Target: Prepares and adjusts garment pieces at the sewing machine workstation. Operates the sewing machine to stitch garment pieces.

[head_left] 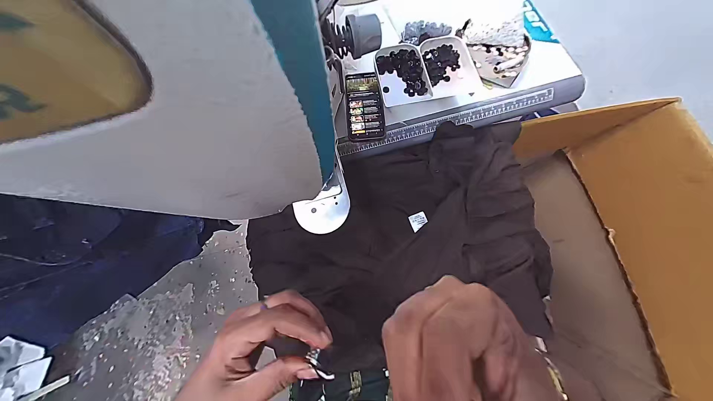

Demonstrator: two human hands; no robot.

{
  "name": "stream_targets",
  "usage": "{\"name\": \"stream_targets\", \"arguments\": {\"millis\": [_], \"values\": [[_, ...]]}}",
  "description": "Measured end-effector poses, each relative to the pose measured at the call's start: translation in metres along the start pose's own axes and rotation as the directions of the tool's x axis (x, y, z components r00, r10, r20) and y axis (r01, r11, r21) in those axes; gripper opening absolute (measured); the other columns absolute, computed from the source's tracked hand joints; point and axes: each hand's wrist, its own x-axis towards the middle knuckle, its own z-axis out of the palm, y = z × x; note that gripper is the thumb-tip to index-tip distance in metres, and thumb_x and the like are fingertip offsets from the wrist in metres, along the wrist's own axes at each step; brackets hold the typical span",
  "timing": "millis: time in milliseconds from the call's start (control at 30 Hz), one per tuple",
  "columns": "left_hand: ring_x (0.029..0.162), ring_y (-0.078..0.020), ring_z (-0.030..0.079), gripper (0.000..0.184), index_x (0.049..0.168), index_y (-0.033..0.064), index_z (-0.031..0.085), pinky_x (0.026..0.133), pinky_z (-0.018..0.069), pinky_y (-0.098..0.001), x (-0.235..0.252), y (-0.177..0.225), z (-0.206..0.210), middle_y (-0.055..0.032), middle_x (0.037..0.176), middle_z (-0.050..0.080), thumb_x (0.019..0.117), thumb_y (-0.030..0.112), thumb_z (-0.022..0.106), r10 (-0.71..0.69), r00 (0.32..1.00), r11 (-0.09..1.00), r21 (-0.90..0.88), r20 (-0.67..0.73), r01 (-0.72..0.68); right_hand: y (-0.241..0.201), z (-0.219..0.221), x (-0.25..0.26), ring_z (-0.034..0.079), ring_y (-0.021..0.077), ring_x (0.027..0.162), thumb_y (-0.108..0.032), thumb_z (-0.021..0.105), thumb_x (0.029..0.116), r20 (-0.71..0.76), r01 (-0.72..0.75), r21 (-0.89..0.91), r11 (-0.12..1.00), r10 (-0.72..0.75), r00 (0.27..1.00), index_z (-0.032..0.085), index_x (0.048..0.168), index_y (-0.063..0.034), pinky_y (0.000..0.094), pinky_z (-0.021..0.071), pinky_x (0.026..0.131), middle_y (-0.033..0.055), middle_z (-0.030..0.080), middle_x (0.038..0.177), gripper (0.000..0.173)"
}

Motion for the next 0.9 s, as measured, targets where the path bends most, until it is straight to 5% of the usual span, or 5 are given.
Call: {"name": "stream_targets", "arguments": {"millis": [167, 233, 367, 533, 900], "values": [[0.102, 0.0038, 0.065, 0.026, 0.123, 0.02, 0.069, 0.085, 0.0555, -0.0125, -0.004, -0.033, 0.016, 0.0118, 0.117, 0.069, 0.0976, 0.024, 0.07, -0.111, 0.993, 0.976, -0.194, -0.035, 0.102, 0.012, -0.016, -0.008, 0.063, -0.0034, 0.074, -0.013, 0.066, 0.099, -0.226, -0.106, -0.172, 0.979, 0.065, 0.972, 0.068, 0.098, -0.0033, 0.0128, 0.0533, 0.064, -0.0031, 0.067, 0.085, 0.01], [0.094, 0.0001, 0.069, 0.027, 0.122, 0.0192, 0.069, 0.08, 0.0584, -0.0156, -0.007, -0.046, 0.015, 0.0083, 0.112, 0.071, 0.096, 0.023, 0.071, -0.213, 0.973, 0.955, -0.233, -0.095, 0.186, 0.027, -0.033, -0.008, 0.062, -0.0048, 0.067, -0.014, 0.067, 0.0984, -0.405, -0.221, -0.159, 0.962, 0.14, 0.903, 0.073, 0.101, -0.0095, 0.0138, 0.0546, 0.06, -0.009, 0.069, 0.086, 0.008], [0.088, -0.0069, 0.073, 0.025, 0.115, 0.0182, 0.07, 0.081, 0.0607, -0.0233, -0.011, -0.063, 0.023, 0.0052, 0.098, 0.075, 0.0913, 0.02, 0.075, -0.419, 0.889, 0.877, -0.335, -0.184, 0.344, 0.058, -0.054, -0.014, 0.055, -0.0039, 0.055, -0.003, 0.066, 0.095, -0.622, -0.367, -0.082, 0.927, 0.24, 0.745, 0.074, 0.097, -0.0043, 0.0132, 0.0487, 0.052, -0.0071, 0.067, 0.075, 0.008], [0.086, -0.0091, 0.073, 0.024, 0.113, 0.0117, 0.068, 0.082, 0.0605, -0.0253, -0.013, -0.071, 0.029, 0.0027, 0.095, 0.075, 0.0901, 0.008, 0.072, -0.506, 0.838, 0.83, -0.379, -0.206, 0.408, 0.073, -0.062, -0.022, 0.051, -0.0047, 0.053, -0.004, 0.066, 0.0948, -0.684, -0.453, -0.106, 0.885, 0.265, 0.679, 0.074, 0.097, -0.004, 0.0121, 0.0436, 0.05, -0.0073, 0.066, 0.072, 0.008], [0.083, -0.0057, 0.071, 0.024, 0.113, 0.0135, 0.067, 0.079, 0.0596, -0.0233, -0.011, -0.074, 0.031, 0.0072, 0.093, 0.072, 0.0903, 0.011, 0.072, -0.498, 0.847, 0.831, -0.384, -0.188, 0.403, 0.074, -0.059, -0.024, 0.046, -0.0066, 0.049, -0.003, 0.066, 0.0939, -0.696, -0.47, -0.042, 0.882, 0.312, 0.647, 0.075, 0.096, -0.0041, 0.0111, 0.0373, 0.046, -0.0084, 0.065, 0.069, 0.008]]}}
